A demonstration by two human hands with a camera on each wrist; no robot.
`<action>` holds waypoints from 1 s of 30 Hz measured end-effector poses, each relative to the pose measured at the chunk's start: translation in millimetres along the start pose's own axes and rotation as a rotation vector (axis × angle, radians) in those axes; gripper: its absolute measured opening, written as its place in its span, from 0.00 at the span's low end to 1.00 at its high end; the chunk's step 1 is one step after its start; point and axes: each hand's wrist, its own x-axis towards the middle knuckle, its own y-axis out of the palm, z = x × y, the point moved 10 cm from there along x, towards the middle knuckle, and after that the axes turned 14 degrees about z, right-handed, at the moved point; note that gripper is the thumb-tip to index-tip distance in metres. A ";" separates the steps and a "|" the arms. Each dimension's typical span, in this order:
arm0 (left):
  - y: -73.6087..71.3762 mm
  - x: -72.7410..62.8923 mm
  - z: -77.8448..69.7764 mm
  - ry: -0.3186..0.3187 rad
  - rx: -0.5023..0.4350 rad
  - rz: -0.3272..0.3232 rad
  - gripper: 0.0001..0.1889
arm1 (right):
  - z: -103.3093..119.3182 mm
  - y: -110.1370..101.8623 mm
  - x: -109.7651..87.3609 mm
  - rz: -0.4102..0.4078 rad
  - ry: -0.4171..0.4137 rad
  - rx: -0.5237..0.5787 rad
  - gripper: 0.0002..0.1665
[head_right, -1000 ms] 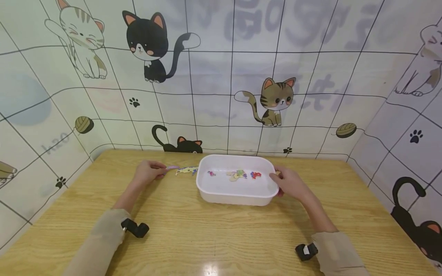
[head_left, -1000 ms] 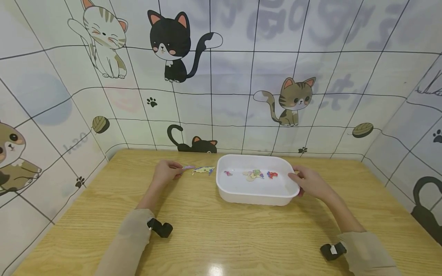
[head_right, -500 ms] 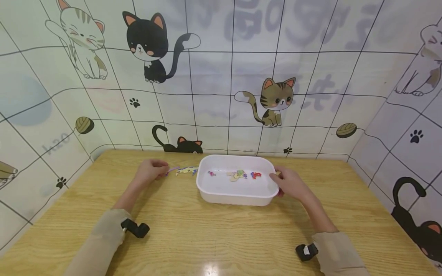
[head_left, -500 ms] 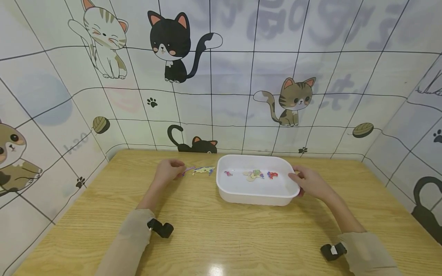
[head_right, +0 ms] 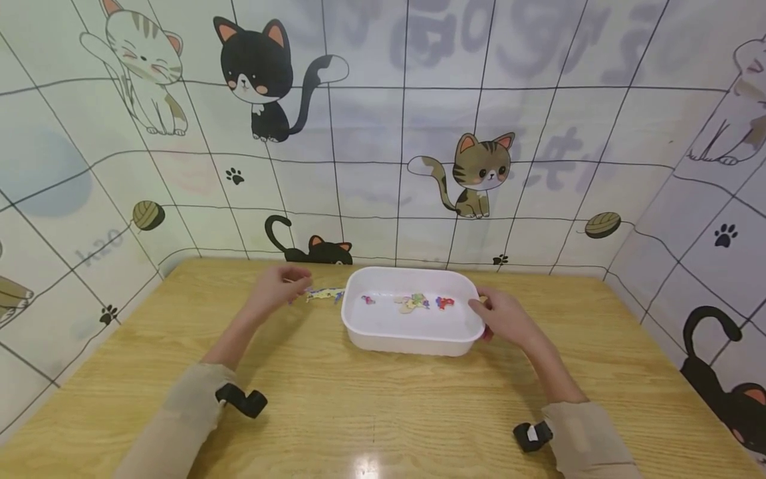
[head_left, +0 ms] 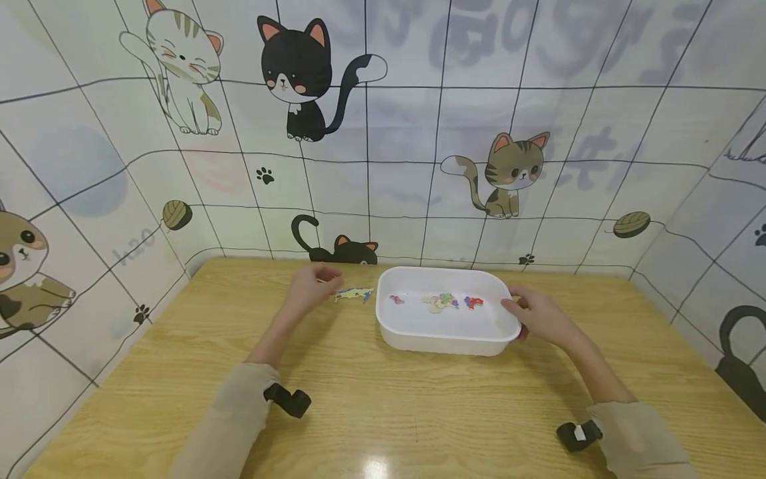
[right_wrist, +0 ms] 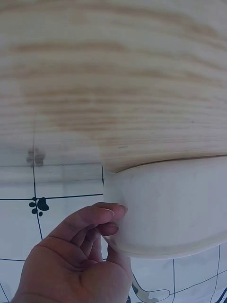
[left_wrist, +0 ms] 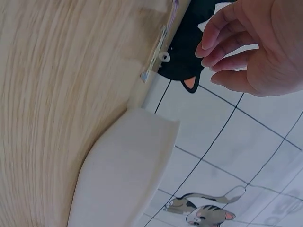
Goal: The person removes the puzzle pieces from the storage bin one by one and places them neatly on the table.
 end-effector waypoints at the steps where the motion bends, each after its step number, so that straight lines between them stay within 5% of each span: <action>1: 1.8 -0.2 -4.6 0.018 -0.001 0.002 0.13 | 0.2 -0.2 -0.1 -0.001 -0.001 0.000 0.27; 11: 24.6 2.7 -38.7 0.143 -0.019 0.030 0.11 | 3.6 -1.1 -1.3 0.006 -0.011 0.010 0.27; 30: 76.8 11.1 -87.9 0.202 0.007 0.148 0.12 | 1.6 -0.9 -1.6 -0.001 -0.003 0.011 0.27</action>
